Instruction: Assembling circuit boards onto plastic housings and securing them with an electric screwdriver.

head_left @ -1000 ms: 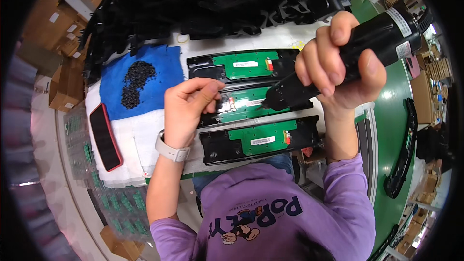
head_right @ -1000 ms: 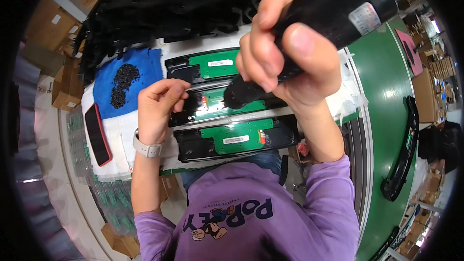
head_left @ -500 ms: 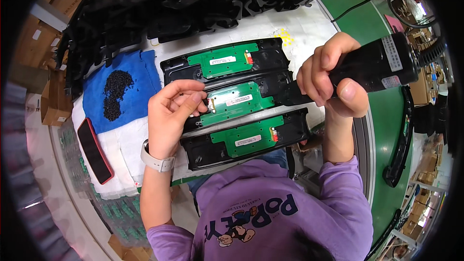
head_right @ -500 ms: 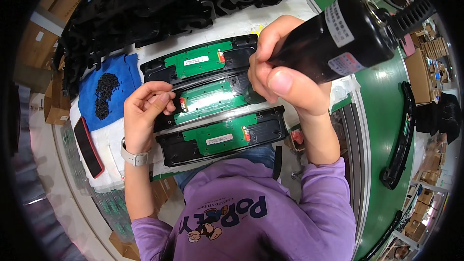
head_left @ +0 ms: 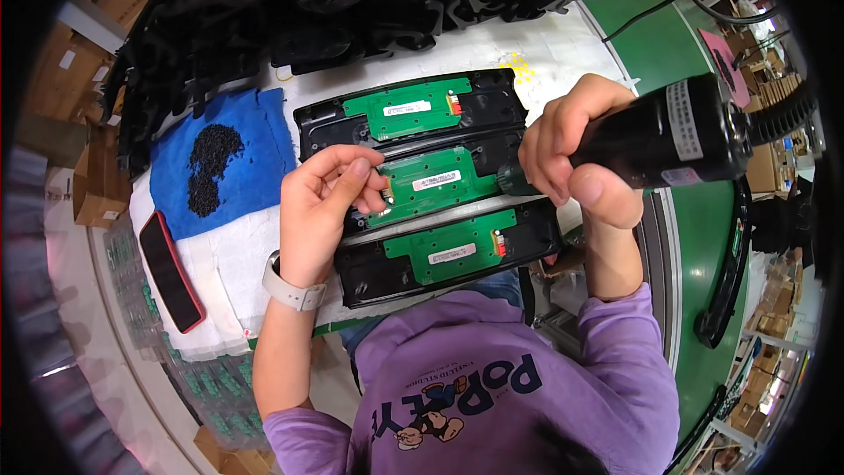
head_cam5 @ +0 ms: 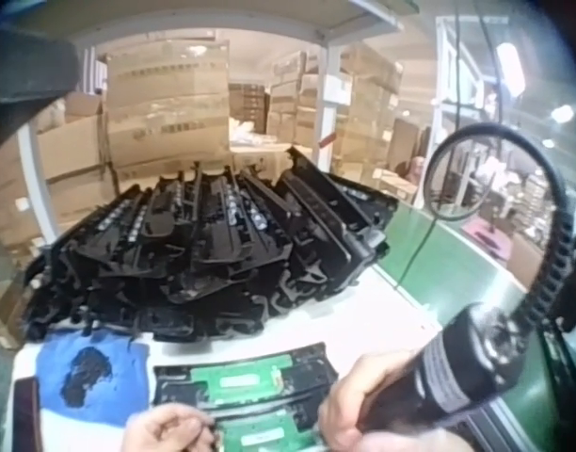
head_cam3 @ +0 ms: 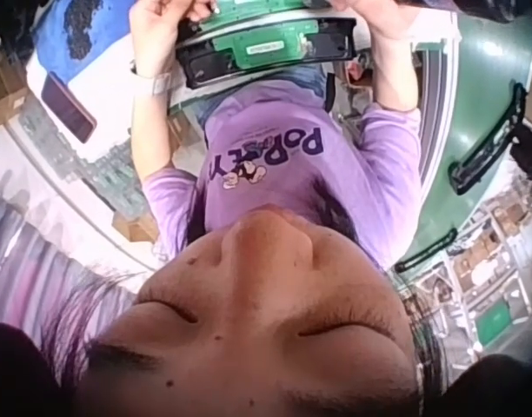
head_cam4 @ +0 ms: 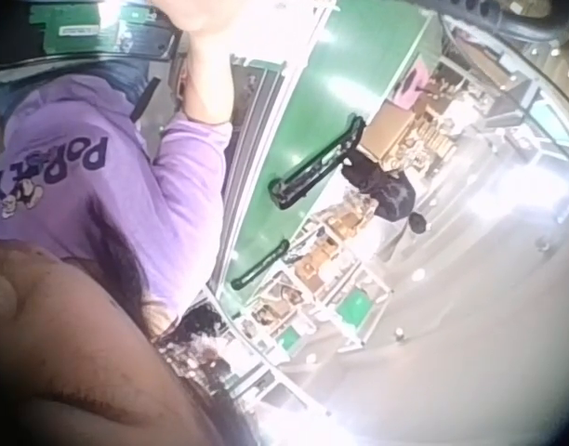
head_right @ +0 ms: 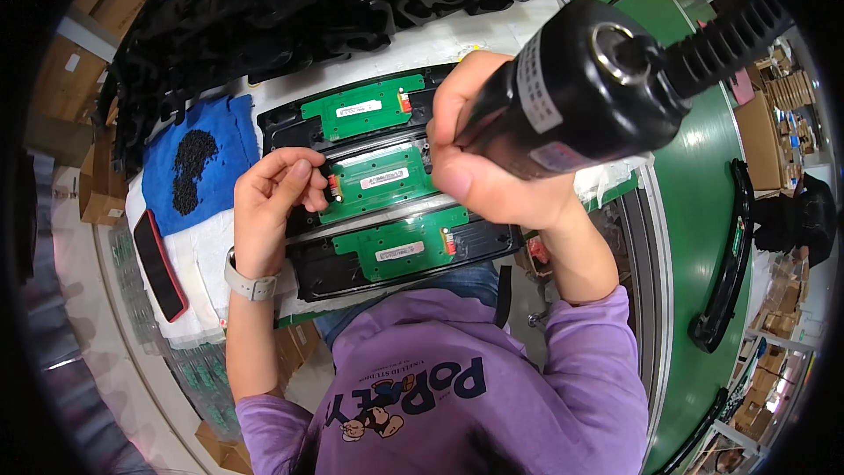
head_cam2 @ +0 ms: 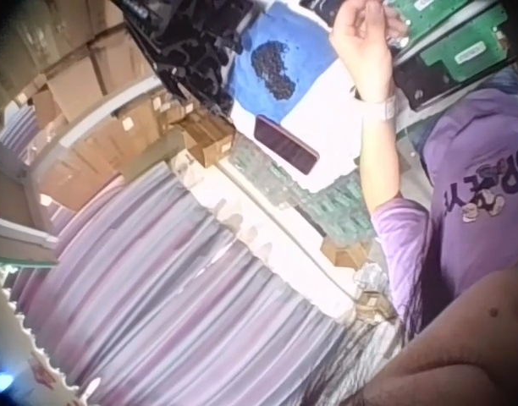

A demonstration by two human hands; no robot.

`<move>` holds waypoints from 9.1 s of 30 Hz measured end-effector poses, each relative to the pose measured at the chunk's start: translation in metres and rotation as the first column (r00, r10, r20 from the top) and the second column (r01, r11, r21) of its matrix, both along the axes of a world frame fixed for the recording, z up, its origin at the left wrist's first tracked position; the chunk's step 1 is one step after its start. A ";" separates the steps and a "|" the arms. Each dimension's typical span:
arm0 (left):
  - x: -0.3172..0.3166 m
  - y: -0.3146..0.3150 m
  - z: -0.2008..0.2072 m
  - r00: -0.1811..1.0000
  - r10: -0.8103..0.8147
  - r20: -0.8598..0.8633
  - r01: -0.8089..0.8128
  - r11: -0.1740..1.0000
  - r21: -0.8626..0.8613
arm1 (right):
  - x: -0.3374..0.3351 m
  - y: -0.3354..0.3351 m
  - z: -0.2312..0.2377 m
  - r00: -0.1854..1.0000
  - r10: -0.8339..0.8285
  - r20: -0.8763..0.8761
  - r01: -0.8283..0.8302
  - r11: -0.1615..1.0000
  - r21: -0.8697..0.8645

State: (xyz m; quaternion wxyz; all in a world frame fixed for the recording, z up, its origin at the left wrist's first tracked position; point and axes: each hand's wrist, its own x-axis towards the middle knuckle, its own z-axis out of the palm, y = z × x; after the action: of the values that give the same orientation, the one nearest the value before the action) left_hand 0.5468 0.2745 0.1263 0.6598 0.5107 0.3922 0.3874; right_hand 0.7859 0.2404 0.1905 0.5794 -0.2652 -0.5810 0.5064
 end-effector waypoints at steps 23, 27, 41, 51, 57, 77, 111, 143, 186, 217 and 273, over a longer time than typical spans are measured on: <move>-0.002 -0.014 0.016 0.995 -0.072 0.066 0.068 0.996 0.059 | -0.026 0.023 0.021 0.859 0.262 -0.439 -0.159 0.953 0.256; -0.004 -0.014 0.018 0.992 -0.089 0.088 0.088 0.996 0.021 | -0.031 0.026 0.016 0.863 0.284 -0.417 -0.182 0.946 0.268; -0.011 -0.006 0.013 0.975 -0.072 0.209 0.062 0.997 0.055 | -0.053 0.027 0.026 0.795 0.017 -0.606 0.002 1.000 0.031; -0.018 0.003 0.002 0.943 0.202 0.264 -0.236 0.966 0.106 | -0.099 0.019 0.000 0.982 0.177 -0.060 -0.175 0.984 0.026; -0.023 0.003 0.006 0.944 0.220 0.247 -0.242 0.968 0.063 | -0.111 0.023 -0.006 0.979 0.173 -0.105 -0.169 0.984 0.050; -0.032 0.014 -0.040 0.896 0.276 0.349 -0.325 0.942 0.089 | -0.128 0.024 -0.004 0.994 0.110 0.024 -0.111 0.937 0.331; -0.006 -0.022 -0.003 0.995 0.071 0.075 -0.087 0.968 0.237 | -0.057 0.020 0.032 0.757 -0.105 -0.645 -0.001 0.987 -0.161; 0.010 -0.023 0.011 0.766 -0.138 -0.627 0.633 0.331 0.700 | -0.047 -0.016 -0.003 1.000 -0.013 0.020 0.015 0.994 -0.105; 0.026 -0.013 0.024 0.686 0.082 -0.723 0.647 0.386 0.658 | -0.026 -0.067 0.036 0.609 0.756 -0.239 -0.711 0.655 0.258; -0.147 0.051 0.005 0.220 0.831 -0.511 0.046 0.514 0.856 | -0.023 0.016 0.013 0.741 0.520 -0.424 -0.510 0.847 0.149; -0.020 0.001 0.000 0.970 0.157 0.187 -0.172 0.982 0.071 | -0.049 0.038 0.002 0.991 0.072 -0.113 -0.063 0.995 0.080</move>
State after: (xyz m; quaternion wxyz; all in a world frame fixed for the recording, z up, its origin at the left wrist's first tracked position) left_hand 0.5267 0.2754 0.1262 0.6354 0.4673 0.3545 0.5022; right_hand 0.7370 0.2785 0.1926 0.6043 -0.1932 -0.5739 0.5178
